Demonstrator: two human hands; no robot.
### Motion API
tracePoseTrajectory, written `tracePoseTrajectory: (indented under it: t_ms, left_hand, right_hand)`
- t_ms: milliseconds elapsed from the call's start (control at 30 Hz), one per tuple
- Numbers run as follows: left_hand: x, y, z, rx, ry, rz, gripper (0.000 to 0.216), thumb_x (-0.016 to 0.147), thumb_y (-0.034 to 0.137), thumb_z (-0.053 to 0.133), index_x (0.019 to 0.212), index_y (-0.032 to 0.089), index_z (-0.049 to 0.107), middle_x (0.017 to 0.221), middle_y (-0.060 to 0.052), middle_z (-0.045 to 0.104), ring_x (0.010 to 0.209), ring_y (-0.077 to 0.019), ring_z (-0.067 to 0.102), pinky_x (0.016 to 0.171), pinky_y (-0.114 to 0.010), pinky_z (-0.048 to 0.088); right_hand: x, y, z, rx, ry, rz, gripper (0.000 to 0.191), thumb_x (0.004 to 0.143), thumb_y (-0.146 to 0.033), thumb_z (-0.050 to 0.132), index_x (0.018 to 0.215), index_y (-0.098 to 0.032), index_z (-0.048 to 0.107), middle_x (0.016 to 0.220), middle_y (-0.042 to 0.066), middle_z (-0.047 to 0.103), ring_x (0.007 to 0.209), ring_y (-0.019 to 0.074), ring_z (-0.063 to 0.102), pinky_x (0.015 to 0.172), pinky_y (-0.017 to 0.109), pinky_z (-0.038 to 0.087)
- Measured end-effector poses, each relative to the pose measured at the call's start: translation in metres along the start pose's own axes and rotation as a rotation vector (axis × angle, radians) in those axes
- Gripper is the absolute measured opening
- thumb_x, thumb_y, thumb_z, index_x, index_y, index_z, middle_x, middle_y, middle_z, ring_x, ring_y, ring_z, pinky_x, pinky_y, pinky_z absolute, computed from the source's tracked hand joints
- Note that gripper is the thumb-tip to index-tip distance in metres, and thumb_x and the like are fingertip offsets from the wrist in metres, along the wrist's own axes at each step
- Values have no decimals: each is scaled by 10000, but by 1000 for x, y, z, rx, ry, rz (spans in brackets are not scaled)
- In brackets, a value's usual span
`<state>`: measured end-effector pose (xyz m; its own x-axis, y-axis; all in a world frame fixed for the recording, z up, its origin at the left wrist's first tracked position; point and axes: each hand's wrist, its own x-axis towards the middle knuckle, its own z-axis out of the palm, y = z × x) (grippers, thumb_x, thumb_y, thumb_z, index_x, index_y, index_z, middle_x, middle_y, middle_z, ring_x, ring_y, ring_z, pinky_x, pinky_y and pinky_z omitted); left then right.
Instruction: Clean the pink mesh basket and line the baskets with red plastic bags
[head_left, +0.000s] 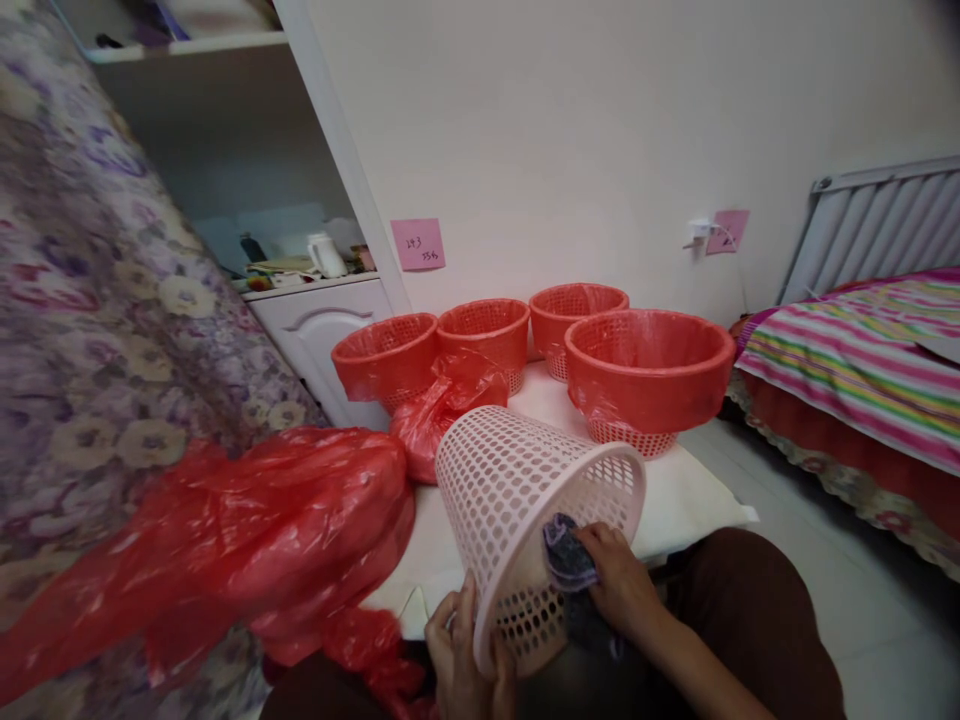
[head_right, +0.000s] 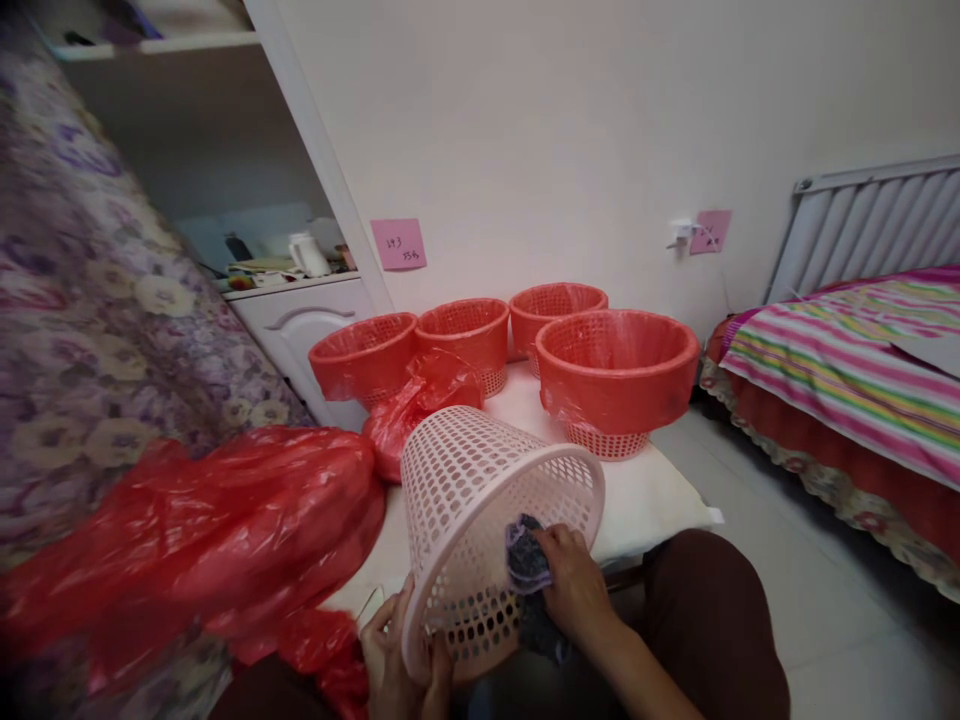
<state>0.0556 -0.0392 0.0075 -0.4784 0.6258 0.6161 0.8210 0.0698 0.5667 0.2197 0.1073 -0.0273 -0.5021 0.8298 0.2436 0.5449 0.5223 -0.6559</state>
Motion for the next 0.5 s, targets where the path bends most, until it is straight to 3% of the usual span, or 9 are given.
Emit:
tracePoseTrajectory:
  t_ms: [100, 200, 267, 333, 400, 500]
  left_hand:
    - [10, 3, -2, -74, -48, 18, 515, 894, 111, 397, 1393, 242, 391, 1329, -102, 392, 1243, -233, 468, 995, -433, 465]
    - [33, 18, -18, -83, -95, 163, 571, 875, 70, 404, 1404, 283, 371, 1343, -70, 426, 1258, -178, 474, 1007, -352, 471]
    - [48, 29, -32, -35, -102, 276, 559, 867, 70, 435, 1382, 283, 393, 1305, -56, 467, 1221, -150, 504, 974, -289, 491]
    - [57, 39, -45, 36, -100, 356, 540, 857, 64, 448, 1358, 267, 422, 1274, -57, 500, 1188, -146, 530, 937, -260, 508]
    - [60, 45, -52, 83, -101, 401, 520, 854, 63, 444, 1338, 251, 449, 1257, -71, 530, 1169, -168, 549, 918, -287, 520]
    - [55, 49, -49, 74, -77, 429, 477, 859, 100, 452, 1310, 248, 500, 1237, -97, 576, 1150, -229, 563, 920, -390, 513]
  right_hand:
    - [-5, -16, 5, 81, -26, -54, 637, 621, -3, 529, 1237, -146, 599, 1173, 153, 619, 1066, 285, 573, 943, 426, 477]
    - [-1, -39, 7, 209, -77, -162, 430, 701, -93, 585, 1103, -219, 670, 982, 56, 714, 903, 206, 668, 809, 308, 550]
    - [7, -50, 3, 272, -53, -219, 387, 729, -137, 598, 1097, -238, 668, 980, 29, 732, 906, 185, 684, 816, 288, 557]
    - [19, -50, -3, 285, 54, -241, 454, 736, -109, 553, 1168, -226, 632, 1121, 61, 702, 1061, 214, 640, 949, 366, 512]
    - [30, -41, -9, 254, 197, -223, 525, 727, -66, 492, 1229, -178, 598, 1284, 132, 614, 1259, 284, 501, 1088, 511, 371]
    - [40, -21, -11, 195, 324, -174, 512, 749, -79, 475, 1244, -135, 597, 1360, 189, 549, 1355, 361, 370, 1124, 639, 214]
